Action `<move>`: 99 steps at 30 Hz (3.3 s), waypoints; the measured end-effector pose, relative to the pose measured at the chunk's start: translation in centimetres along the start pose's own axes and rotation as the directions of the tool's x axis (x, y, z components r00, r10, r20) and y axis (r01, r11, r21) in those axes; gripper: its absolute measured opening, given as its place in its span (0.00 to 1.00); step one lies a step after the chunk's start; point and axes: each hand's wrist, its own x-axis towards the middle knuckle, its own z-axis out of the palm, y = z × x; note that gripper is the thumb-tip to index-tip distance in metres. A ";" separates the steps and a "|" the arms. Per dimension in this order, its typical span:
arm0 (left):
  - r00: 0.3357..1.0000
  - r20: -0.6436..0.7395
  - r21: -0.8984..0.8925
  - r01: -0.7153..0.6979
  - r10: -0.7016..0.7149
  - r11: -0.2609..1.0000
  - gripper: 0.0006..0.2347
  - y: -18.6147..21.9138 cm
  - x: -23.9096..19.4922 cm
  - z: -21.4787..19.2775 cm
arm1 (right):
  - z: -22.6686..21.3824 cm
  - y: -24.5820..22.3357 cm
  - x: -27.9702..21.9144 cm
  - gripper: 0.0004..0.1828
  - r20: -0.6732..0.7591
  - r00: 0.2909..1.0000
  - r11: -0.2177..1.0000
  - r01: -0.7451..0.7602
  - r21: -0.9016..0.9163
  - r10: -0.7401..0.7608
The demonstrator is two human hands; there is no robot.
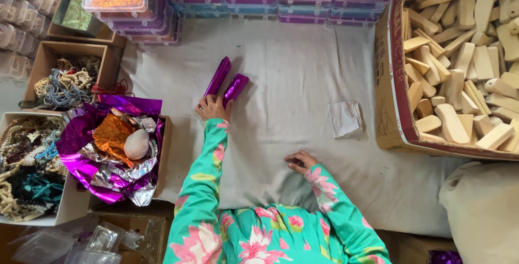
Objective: The person wipes two small wooden blocks with a white cloth on a table. They then wrap the blocks in a sheet of purple foil, roll the package, and place it into a clear plastic container. Finally, the person wipes the container with the cloth.
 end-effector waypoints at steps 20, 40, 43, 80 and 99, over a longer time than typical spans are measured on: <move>0.986 -0.140 -0.080 -0.101 0.089 0.992 0.14 0.2 0.6 -1.9 | -0.2 -1.1 -0.2 0.15 -0.022 1.000 1.000 0.008 0.006 -0.008; 0.999 0.050 -0.218 -0.001 0.012 0.976 0.16 -0.5 2.9 -2.0 | -0.3 -1.6 -0.3 0.15 -0.029 0.999 1.000 -0.014 0.016 0.014; 0.999 -0.024 -0.171 -0.041 0.037 0.984 0.15 -0.8 2.4 -1.7 | -0.3 -1.8 -0.4 0.15 -0.038 0.999 1.000 -0.009 0.021 0.010; 0.602 -0.105 -0.721 0.502 -0.791 0.477 0.11 -12.0 -36.8 -14.0 | -9.9 2.2 2.8 0.45 -0.638 0.729 0.653 -0.362 -0.665 -0.246; 0.679 -0.099 0.622 0.613 -0.727 0.487 0.45 -22.9 -55.4 -15.9 | -9.7 -1.7 1.8 0.35 -0.656 0.709 0.720 -0.310 -0.620 -0.260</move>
